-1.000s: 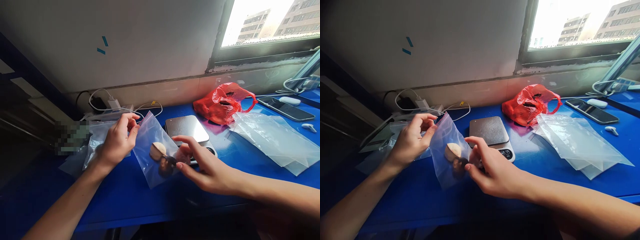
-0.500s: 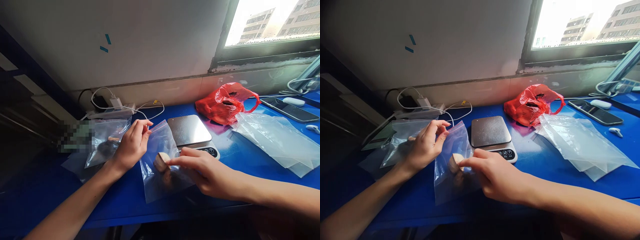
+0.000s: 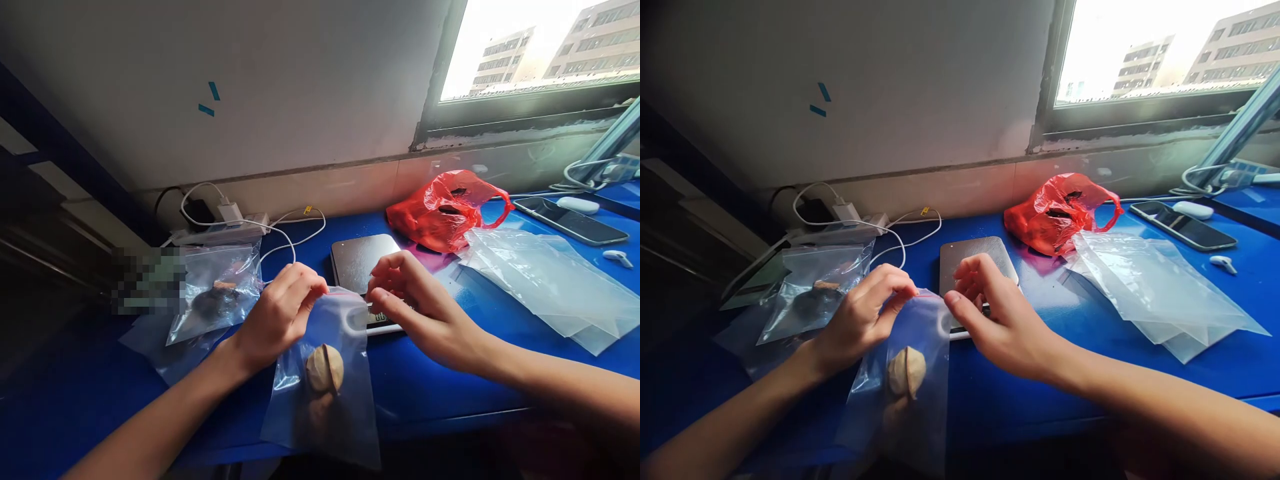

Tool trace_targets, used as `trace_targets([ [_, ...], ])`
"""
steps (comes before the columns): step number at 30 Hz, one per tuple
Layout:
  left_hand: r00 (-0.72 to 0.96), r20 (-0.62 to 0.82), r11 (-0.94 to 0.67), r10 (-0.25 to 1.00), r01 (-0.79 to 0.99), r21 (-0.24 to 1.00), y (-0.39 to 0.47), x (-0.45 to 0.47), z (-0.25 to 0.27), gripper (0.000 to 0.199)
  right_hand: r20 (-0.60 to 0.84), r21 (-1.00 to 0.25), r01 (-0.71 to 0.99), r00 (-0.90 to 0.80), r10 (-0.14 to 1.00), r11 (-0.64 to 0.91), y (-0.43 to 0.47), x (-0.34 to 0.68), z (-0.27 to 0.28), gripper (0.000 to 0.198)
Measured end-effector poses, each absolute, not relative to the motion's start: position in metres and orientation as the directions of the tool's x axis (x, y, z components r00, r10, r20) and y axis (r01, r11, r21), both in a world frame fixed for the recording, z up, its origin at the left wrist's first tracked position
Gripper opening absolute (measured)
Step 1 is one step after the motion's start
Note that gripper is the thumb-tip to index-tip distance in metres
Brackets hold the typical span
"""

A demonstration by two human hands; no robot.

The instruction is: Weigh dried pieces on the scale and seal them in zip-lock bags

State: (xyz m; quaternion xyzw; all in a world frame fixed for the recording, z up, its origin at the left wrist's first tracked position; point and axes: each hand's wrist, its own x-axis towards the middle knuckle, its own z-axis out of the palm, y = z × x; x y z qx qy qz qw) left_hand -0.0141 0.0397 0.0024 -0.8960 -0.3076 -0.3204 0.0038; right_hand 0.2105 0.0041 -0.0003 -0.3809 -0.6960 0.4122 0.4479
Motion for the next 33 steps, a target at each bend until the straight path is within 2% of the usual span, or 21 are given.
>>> trace_targets([
  [3,0.663,0.576,-0.841,0.478,0.535,0.083,0.029,-0.007,0.002,0.016,0.225,-0.944,0.153,-0.352,0.909,0.293,0.008,0.209,-0.001,0.019],
  [7,0.736,0.587,-0.892,0.339,0.449,-0.048,0.014,0.003,0.002,0.018,0.112,-0.957,0.176,-0.513,0.851,0.232,0.005,0.207,0.000,0.013],
  [11,0.744,0.593,-0.901,0.309,0.429,-0.069,0.009,0.005,0.002,0.018,0.042,-0.965,0.188,-0.575,0.817,0.182,0.002,0.208,0.004,0.009],
  [18,0.715,0.619,-0.890,0.326,0.452,-0.054,0.016,0.002,0.003,0.011,-0.018,-0.975,0.187,-0.606,0.795,0.121,0.001,0.213,0.009,0.019],
  [25,0.747,0.554,-0.889,0.367,0.457,-0.026,0.023,0.001,-0.002,0.017,0.024,-0.993,0.077,-0.591,0.806,0.086,0.008,0.207,-0.006,0.012],
  [30,0.769,0.533,-0.903,0.354,0.429,-0.019,0.022,0.003,-0.005,0.020,0.167,-0.940,0.196,-0.452,0.876,0.280,0.011,0.203,-0.008,0.016],
  [33,0.746,0.571,-0.911,0.343,0.413,0.008,0.020,0.002,-0.004,0.021,0.241,-0.915,0.238,-0.322,0.916,0.325,0.014,0.206,-0.006,0.016],
])
